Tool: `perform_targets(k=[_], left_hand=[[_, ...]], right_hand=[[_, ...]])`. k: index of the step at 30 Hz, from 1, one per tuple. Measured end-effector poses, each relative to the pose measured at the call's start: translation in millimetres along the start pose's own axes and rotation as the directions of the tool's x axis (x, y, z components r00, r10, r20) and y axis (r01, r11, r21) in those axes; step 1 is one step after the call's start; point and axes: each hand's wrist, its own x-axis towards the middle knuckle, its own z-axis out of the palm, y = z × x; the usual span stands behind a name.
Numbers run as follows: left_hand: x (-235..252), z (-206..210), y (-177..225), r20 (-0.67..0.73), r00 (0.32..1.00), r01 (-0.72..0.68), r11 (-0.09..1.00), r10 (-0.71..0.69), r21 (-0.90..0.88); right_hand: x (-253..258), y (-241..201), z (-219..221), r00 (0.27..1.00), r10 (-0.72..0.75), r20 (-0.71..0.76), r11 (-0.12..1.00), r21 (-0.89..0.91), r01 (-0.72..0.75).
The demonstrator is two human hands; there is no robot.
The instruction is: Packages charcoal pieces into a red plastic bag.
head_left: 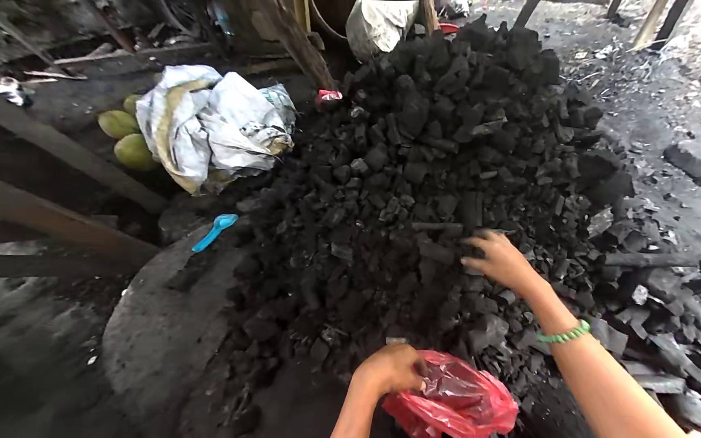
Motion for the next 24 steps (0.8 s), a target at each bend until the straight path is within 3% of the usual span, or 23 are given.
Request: perform_targets(k=[2, 5, 10, 13, 17, 20, 22, 24], left_hand=[[-1, 0, -1, 0.003, 1.000, 0.002, 1.000, -0.002, -0.018], [-3, 1, -4, 0.012, 1.000, -0.016, 0.999, 0.016, -0.034], [-4, 1, -9, 0.018, 0.999, -0.034, 0.999, 0.034, -0.003], [-8, 2, -8, 0.028, 0.999, -0.019, 1.000, 0.019, 0.000], [-10, 3, -10, 0.017, 0.999, -0.037, 0.999, 0.037, -0.018], [-10, 2, -9, 0.021, 0.999, -0.037, 0.999, 0.038, -0.030], [-10, 1, -9, 0.026, 0.999, -0.031, 0.999, 0.033, -0.040], [-9, 0, -9, 0.031, 0.999, -0.034, 0.999, 0.035, -0.041]], right_hand=[[42, -23, 9, 0.985, -0.106, -0.133, 0.993, -0.059, 0.099], [65, -45, 37, 0.996, -0.079, -0.028, 0.992, -0.097, 0.076], [20, -45, 93, 0.958, -0.216, -0.188, 0.942, -0.297, 0.154], [-8, -39, 107, 0.959, -0.237, -0.157, 0.918, -0.360, 0.168], [-14, -43, 71, 0.986, 0.027, -0.161, 0.981, -0.185, -0.057], [10, -43, 18, 0.957, 0.285, -0.055, 0.958, 0.006, -0.286], [34, -32, -8, 0.950, 0.310, -0.020, 0.949, 0.060, -0.309], [58, -19, -24, 0.943, 0.321, -0.091, 0.946, 0.078, -0.315]])
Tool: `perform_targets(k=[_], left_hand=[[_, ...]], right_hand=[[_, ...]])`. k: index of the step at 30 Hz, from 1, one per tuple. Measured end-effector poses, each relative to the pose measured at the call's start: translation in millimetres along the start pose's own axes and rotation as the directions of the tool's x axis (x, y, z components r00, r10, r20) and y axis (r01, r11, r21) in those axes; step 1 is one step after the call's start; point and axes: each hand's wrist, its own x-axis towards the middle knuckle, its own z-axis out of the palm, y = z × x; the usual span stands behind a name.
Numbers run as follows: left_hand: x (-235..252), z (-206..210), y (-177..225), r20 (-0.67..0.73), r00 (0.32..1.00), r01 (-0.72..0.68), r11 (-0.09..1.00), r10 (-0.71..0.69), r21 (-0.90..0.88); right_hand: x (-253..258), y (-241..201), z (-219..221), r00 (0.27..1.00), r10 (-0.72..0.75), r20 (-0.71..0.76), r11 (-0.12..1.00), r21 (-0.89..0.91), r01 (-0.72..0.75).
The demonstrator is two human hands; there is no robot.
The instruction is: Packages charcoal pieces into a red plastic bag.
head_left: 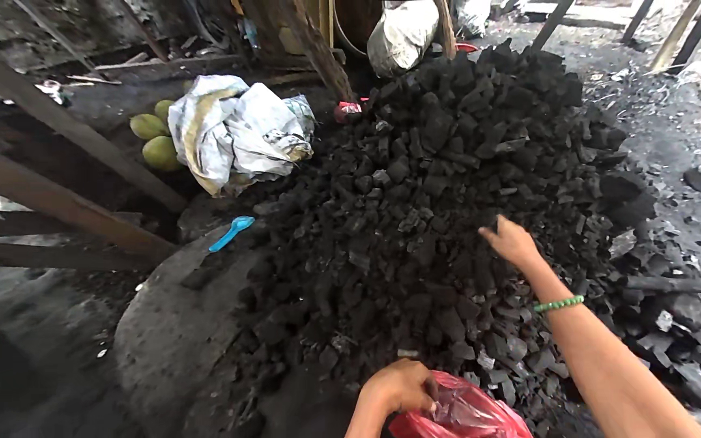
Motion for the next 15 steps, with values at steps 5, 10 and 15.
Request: perform_targets(k=[5, 10, 15], left_hand=[[1, 0, 0, -0.003, 1.000, -0.015, 1.000, 0.015, -0.005], [2, 0, -1, -0.003, 1.000, -0.022, 1.000, 0.022, -0.003], [3, 1, -1, -0.018, 0.999, -0.030, 0.999, 0.030, 0.014]], right_hand=[[31, 8, 5, 0.965, 0.146, -0.216, 0.987, 0.095, -0.129], [28, 2, 11, 0.980, 0.149, -0.130, 0.989, 0.004, -0.150], [0, -41, 16, 0.965, -0.248, 0.089, 0.957, -0.130, 0.258]])
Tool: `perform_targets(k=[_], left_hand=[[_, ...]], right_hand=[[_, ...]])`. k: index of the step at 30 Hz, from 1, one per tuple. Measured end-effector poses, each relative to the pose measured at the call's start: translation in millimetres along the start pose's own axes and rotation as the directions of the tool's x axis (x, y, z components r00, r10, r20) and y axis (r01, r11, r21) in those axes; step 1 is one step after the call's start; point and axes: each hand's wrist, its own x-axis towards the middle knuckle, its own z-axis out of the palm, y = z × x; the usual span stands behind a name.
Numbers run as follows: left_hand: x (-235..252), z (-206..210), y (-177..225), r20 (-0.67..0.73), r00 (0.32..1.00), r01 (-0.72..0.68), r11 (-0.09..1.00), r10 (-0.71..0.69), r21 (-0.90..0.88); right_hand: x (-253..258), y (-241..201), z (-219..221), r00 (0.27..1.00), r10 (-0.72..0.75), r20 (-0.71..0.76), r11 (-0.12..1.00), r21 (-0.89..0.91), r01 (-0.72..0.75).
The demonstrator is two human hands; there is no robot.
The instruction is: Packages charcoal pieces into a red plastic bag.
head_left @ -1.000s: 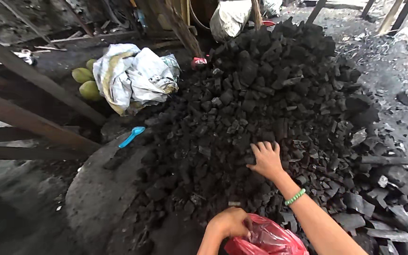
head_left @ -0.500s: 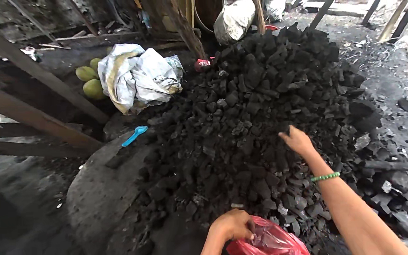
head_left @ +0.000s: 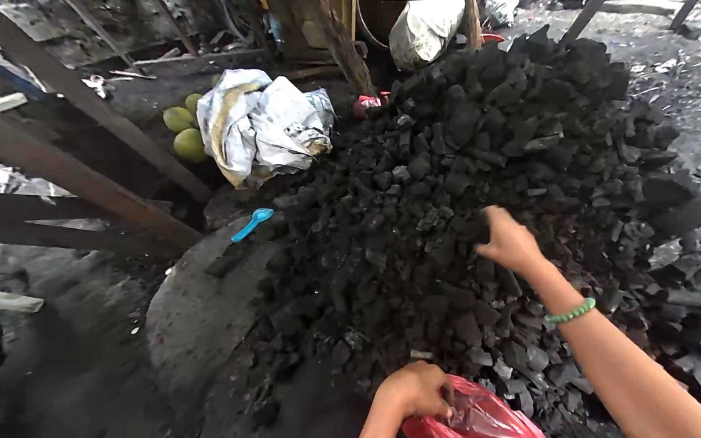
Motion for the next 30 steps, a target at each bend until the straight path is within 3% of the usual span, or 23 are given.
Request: perform_targets(k=[2, 4, 8, 13, 18, 21, 27, 30], left_hand=[[0, 0, 1, 0.008, 1.000, -0.007, 1.000, 0.007, 0.009], [0, 0, 1, 0.011, 1.000, -0.011, 1.000, 0.010, 0.017], [-3, 1, 1, 0.004, 1.000, 0.026, 1.000, -0.026, 0.007], [-4, 2, -1, -0.001, 0.999, 0.039, 0.999, -0.039, 0.013], [-5, 2, -4, -0.017, 1.000, 0.019, 0.999, -0.018, 0.034], [-4, 1, -4, -0.009, 1.000, 0.008, 0.999, -0.008, 0.038], [-4, 3, -2, -0.028, 0.999, 0.017, 1.000, -0.017, 0.013], [-6, 3, -4, -0.031, 0.999, 0.035, 0.999, -0.035, 0.002]], right_hand=[[-10, -34, 15, 0.971, -0.116, 0.207, 0.970, -0.185, 0.155], [-13, -57, 39, 0.940, -0.102, 0.327, 0.932, -0.298, 0.205], [-9, -61, 57, 0.932, 0.001, 0.361, 0.919, -0.368, 0.142], [-15, -35, 25, 0.918, 0.156, 0.364, 0.947, -0.320, -0.034], [-51, -3, 1, 0.851, 0.297, 0.433, 0.900, -0.425, -0.097], [-54, 0, -9, 0.879, 0.251, 0.406, 0.937, -0.329, -0.116], [-22, -74, 12, 0.830, 0.140, 0.540, 0.935, -0.349, 0.070], [-13, -60, 32, 0.836, 0.185, 0.517, 0.927, -0.374, 0.026]])
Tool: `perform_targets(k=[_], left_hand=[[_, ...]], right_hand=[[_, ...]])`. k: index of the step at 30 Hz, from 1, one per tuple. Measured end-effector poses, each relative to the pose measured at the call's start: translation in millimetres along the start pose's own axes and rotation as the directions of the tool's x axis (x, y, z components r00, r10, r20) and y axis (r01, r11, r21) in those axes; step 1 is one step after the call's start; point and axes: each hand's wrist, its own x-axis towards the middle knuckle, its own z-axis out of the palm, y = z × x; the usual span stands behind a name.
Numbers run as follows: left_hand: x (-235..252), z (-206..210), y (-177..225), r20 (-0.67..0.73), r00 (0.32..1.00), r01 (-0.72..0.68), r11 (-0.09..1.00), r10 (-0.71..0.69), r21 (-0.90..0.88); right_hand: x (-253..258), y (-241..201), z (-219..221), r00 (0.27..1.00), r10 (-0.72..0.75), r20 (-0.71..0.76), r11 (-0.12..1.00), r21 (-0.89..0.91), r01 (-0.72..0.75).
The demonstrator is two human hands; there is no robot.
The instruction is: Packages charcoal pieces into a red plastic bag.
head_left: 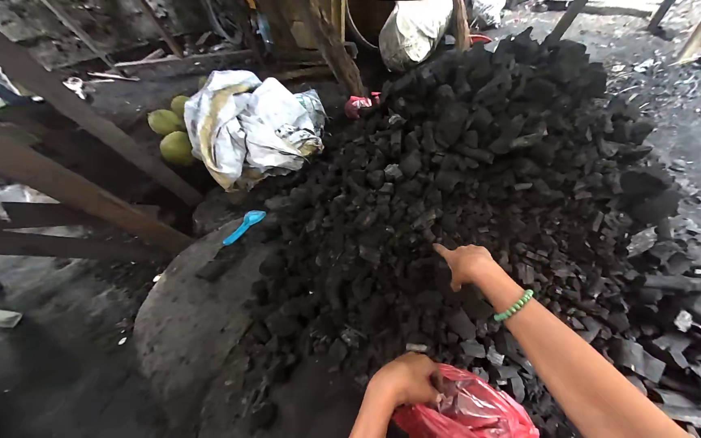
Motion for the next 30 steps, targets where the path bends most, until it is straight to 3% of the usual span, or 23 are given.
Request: perform_targets(k=[2, 5, 7, 9, 11, 13, 15, 17, 19, 21, 23, 25, 26, 28, 30], left_hand=[[-1, -1, -2, 0.002, 1.000, 0.008, 1.000, -0.008, 0.007], [-1, -1, -2, 0.011, 1.000, 0.011, 1.000, -0.012, 0.029], [0, -3, 0, 0.023, 1.000, 0.015, 0.999, -0.016, 0.045], [0, -3, 3, 0.024, 1.000, 0.013, 0.999, -0.015, 0.048], [0, -4, 7, 0.017, 1.000, 0.007, 0.999, -0.008, 0.046], [1, -3, 11, 0.012, 1.000, 0.007, 0.999, -0.008, 0.047], [3, -5, 13, 0.022, 0.999, 0.026, 0.999, -0.027, 0.047], [4, -5, 14, 0.029, 0.998, 0.049, 0.998, -0.050, 0.048], [5, -5, 15, 0.033, 0.997, 0.066, 0.996, -0.068, 0.059], [5, -5, 15, 0.034, 0.996, 0.076, 0.995, -0.078, 0.057], [6, -5, 15, 0.028, 0.997, 0.076, 0.996, -0.078, 0.054], [6, -5, 16, 0.023, 0.997, 0.073, 0.996, -0.074, 0.054], [6, -5, 17, 0.024, 0.997, 0.071, 0.996, -0.072, 0.055], [4, -6, 17, 0.015, 0.998, 0.061, 0.997, -0.062, 0.051], [2, -6, 15, 0.008, 0.998, 0.064, 0.997, -0.064, 0.043]], right_hand=[[-4, 23, 17, 0.997, 0.002, -0.080, 0.996, 0.093, 0.006], [-24, 75, 65, 0.947, -0.040, -0.318, 0.909, 0.383, 0.167], [-49, 107, 98, 0.889, 0.054, -0.455, 0.708, 0.646, 0.287], [-83, 135, 129, 0.832, 0.297, -0.468, 0.394, 0.854, 0.340], [-111, 158, 158, 0.720, 0.591, -0.364, 0.088, 0.916, 0.392], [-119, 188, 189, 0.564, 0.810, -0.164, -0.191, 0.834, 0.517], [-117, 216, 210, 0.381, 0.917, 0.120, -0.347, 0.711, 0.612], [-117, 240, 228, 0.318, 0.901, 0.297, -0.434, 0.589, 0.681], [-114, 256, 245, 0.271, 0.890, 0.367, -0.452, 0.629, 0.632], [-118, 266, 253, 0.260, 0.890, 0.374, -0.455, 0.769, 0.450], [-121, 276, 254, 0.289, 0.895, 0.341, -0.419, 0.865, 0.276], [-123, 292, 255, 0.373, 0.883, 0.284, -0.329, 0.942, 0.063], [-125, 301, 254, 0.434, 0.865, 0.252, -0.237, 0.967, -0.089], [-133, 316, 235, 0.556, 0.802, 0.219, 0.051, 0.902, -0.428], [-138, 327, 212, 0.602, 0.782, 0.161, 0.336, 0.705, -0.625]])
